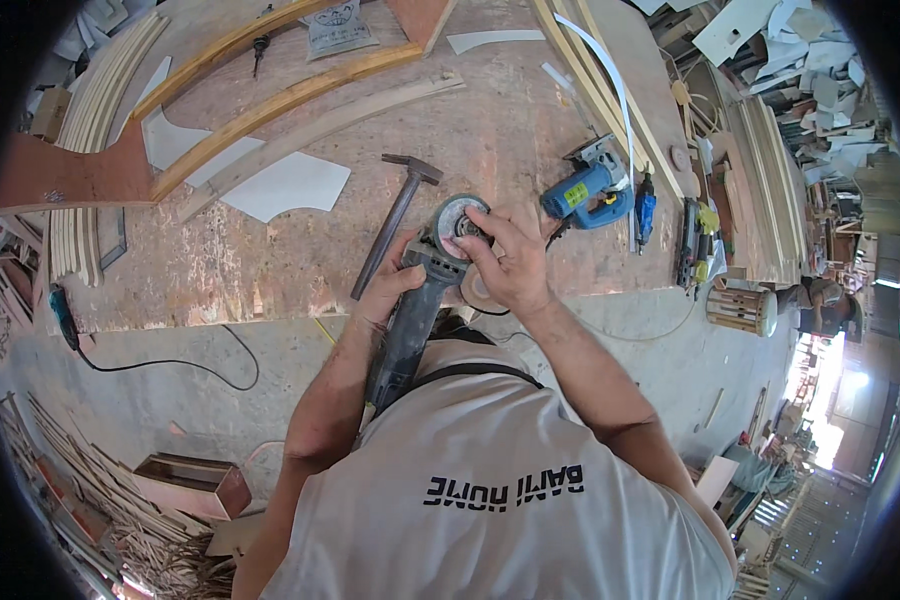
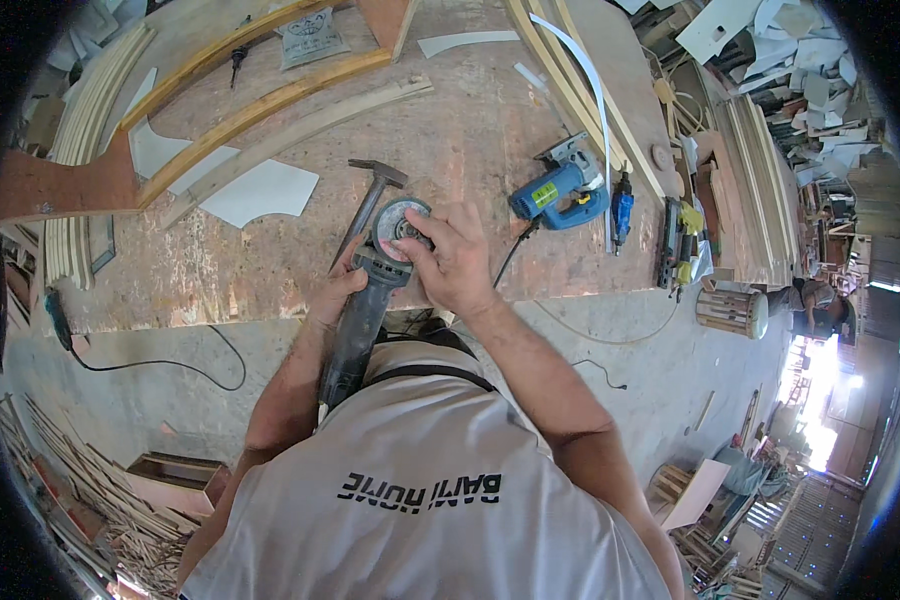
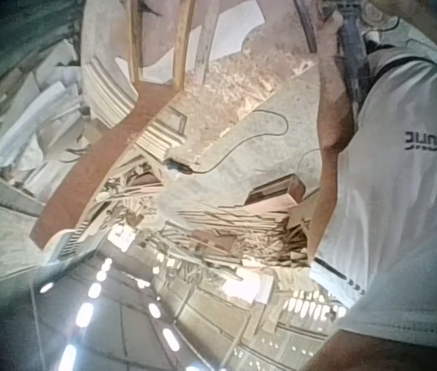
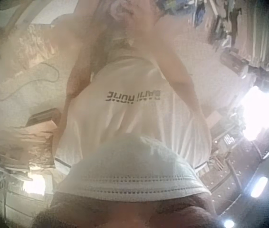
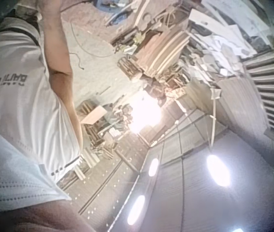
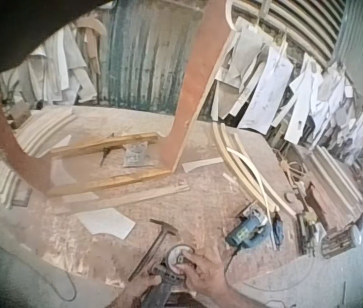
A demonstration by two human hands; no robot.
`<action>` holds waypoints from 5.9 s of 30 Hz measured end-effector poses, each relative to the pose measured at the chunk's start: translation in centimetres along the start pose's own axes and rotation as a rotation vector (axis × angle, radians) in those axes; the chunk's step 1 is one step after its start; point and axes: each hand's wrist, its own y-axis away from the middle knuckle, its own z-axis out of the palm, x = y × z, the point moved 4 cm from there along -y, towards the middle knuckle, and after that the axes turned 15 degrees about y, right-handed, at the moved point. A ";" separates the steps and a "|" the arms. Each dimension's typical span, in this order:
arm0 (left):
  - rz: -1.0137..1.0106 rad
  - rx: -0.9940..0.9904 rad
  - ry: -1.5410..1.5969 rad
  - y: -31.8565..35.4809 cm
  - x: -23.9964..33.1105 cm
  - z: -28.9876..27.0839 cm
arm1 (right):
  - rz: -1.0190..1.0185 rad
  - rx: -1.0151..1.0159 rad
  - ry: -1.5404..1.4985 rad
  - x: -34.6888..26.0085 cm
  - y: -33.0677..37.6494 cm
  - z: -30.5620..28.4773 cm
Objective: The person prepares an angle grinder by attaching a disc and tightening the nut, then plugs the tool into a floor outlet. They proceed to grind the edge of a large wooden board, generating sparks as the tool removes material.
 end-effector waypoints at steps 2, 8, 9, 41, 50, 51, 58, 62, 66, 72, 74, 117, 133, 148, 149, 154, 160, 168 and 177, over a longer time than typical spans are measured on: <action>-0.014 0.005 -0.005 0.0 0.1 -0.1 | 0.075 0.030 0.043 -0.4 0.7 0.3; -0.001 0.025 -0.060 -0.4 0.9 0.9 | 0.127 0.046 0.027 -0.7 -0.5 -0.8; 0.001 0.013 -0.060 -0.5 0.9 1.0 | 0.099 0.065 0.020 -0.4 -0.7 -0.8; -0.084 -0.065 -0.007 -2.0 0.0 2.0 | 0.021 -0.282 0.156 0.5 -3.0 -4.3; -0.111 -0.063 -0.016 -2.1 0.1 1.9 | -0.093 -0.232 0.139 -0.7 -3.5 -5.7; -0.102 -0.067 -0.017 -2.1 0.1 2.0 | -0.119 -0.264 0.136 -0.4 -3.5 -5.7; -0.091 -0.065 -0.041 -2.1 0.3 2.7 | 0.122 -0.175 0.226 0.6 -0.3 -4.0; -0.094 -0.053 -0.040 -2.3 0.0 1.8 | 0.020 -0.177 0.146 0.9 -1.8 -4.4; -0.098 -0.030 -0.019 -1.9 0.0 2.4 | -0.093 -0.219 0.099 0.6 -2.7 -5.3; -0.061 -0.068 -0.113 -2.7 -0.2 1.5 | 0.136 -0.065 0.060 1.2 -1.1 -3.3; -0.065 -0.062 -0.113 -2.5 -0.1 1.8 | 0.273 -0.015 0.102 1.0 -0.1 -2.3; -0.054 -0.071 -0.084 -2.1 0.4 1.8 | -0.031 -0.111 0.064 1.0 -1.6 -3.7; -0.042 -0.049 -0.041 -1.6 0.7 1.7 | 0.257 0.043 -0.462 1.0 0.7 0.2; -0.003 -0.041 -0.019 -1.4 1.0 2.4 | 0.586 0.189 -0.537 -0.7 2.8 2.1; -0.011 -0.038 -0.030 -1.4 1.0 2.1 | 0.597 0.183 -0.567 -0.7 2.9 2.2; -0.020 -0.051 0.010 -1.4 0.6 2.0 | 0.298 -0.034 -0.654 1.5 0.5 0.1; -0.057 -0.093 0.003 -1.3 0.1 2.3 | 0.003 -0.514 -0.616 1.8 -3.0 -2.4; -0.036 -0.023 0.024 -1.0 -0.1 2.7 | 0.641 0.216 -0.512 -2.0 2.5 1.9; -0.082 -0.074 0.050 -0.9 -0.1 3.7 | -0.050 -0.394 -0.384 2.2 -3.1 -3.9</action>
